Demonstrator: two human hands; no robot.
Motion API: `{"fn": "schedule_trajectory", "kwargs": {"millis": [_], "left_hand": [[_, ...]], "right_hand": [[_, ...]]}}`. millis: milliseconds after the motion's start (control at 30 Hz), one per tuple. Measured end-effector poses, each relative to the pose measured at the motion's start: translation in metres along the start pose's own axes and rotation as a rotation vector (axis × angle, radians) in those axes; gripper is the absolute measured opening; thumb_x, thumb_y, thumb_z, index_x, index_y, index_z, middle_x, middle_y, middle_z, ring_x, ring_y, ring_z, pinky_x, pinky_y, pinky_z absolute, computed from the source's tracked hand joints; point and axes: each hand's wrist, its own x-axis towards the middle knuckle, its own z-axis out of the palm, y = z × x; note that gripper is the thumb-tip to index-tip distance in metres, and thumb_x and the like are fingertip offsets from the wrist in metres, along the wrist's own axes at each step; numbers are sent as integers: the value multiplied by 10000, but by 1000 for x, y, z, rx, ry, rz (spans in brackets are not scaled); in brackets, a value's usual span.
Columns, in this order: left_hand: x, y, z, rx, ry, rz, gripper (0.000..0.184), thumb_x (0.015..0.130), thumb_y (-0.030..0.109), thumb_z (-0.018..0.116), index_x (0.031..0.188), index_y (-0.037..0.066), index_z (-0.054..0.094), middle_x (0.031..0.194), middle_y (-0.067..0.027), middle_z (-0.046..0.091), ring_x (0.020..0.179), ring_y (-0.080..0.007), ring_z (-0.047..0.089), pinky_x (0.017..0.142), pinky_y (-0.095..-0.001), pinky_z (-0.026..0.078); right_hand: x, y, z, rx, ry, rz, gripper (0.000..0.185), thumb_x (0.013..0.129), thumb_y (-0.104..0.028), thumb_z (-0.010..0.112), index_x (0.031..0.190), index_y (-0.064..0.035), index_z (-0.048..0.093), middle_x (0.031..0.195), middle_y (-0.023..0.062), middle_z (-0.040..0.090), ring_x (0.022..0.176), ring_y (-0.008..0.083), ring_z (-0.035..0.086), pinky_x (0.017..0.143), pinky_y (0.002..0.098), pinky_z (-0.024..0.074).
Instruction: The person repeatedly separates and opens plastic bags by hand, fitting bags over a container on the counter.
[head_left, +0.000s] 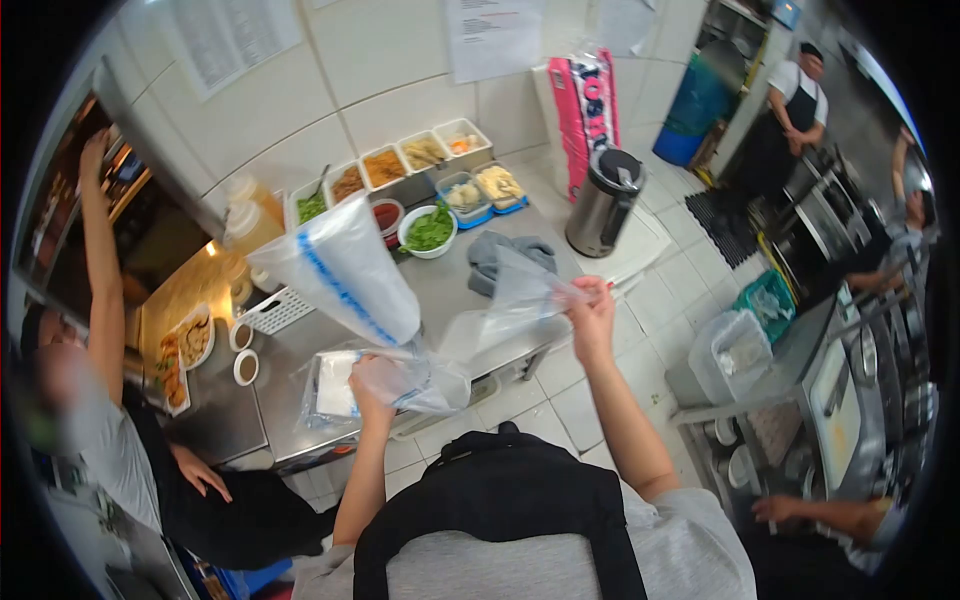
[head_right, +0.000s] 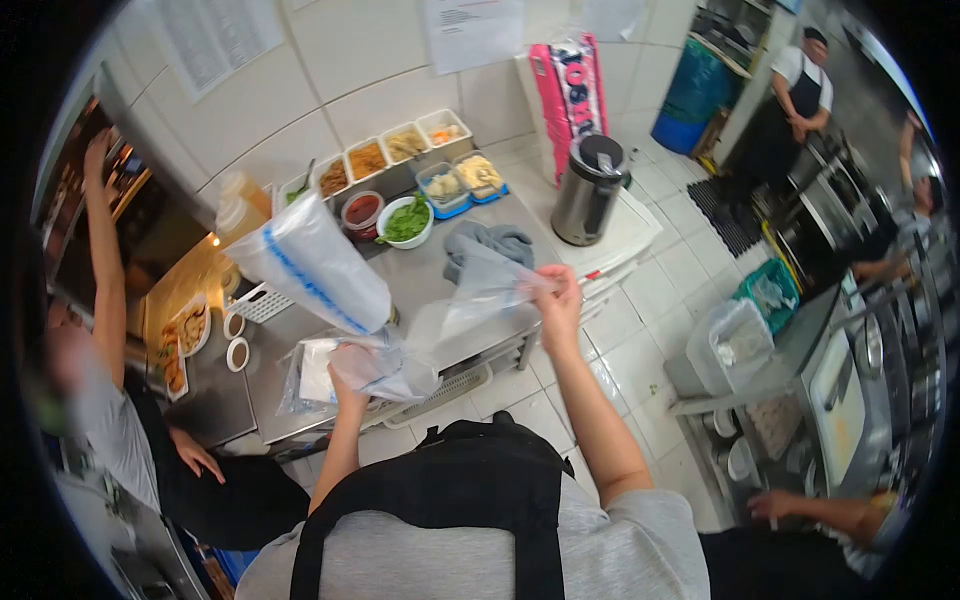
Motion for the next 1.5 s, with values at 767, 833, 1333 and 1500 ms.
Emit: {"fn": "schedule_trajectory", "kwargs": {"millis": [767,833,1333,1500], "left_hand": [[75,-70,-67,-1029,161,-238,46,863,-28,479,907,-26,492,978,-138,590,823,-148,557,742,-238,452],[86,-64,-90,-839,370,-108,53,868,-25,480,912,-35,507,987,-152,599,844,-171,573,777,-253,458],[54,-81,-134,-379,66,-109,323,815,10,506,1135,-33,520,1119,-185,560,1054,-274,531,881,-326,413],[46,-4,-149,-600,-22,-45,360,745,27,589,1104,18,563,1106,-117,573,1041,-230,532,866,-327,418]], "right_hand": [[-217,15,-33,-712,334,-276,136,681,-15,436,763,-23,544,630,10,508,557,78,466,507,235,388],[-230,13,-58,-689,430,-109,136,697,-27,447,779,-43,555,657,11,536,565,80,484,510,229,401],[-122,-63,-22,-139,444,-213,123,837,-144,585,886,-31,575,774,37,609,643,111,579,581,248,459],[-90,-57,33,-177,264,-149,108,843,-120,573,889,-22,574,754,39,611,640,108,585,568,241,458]]}}
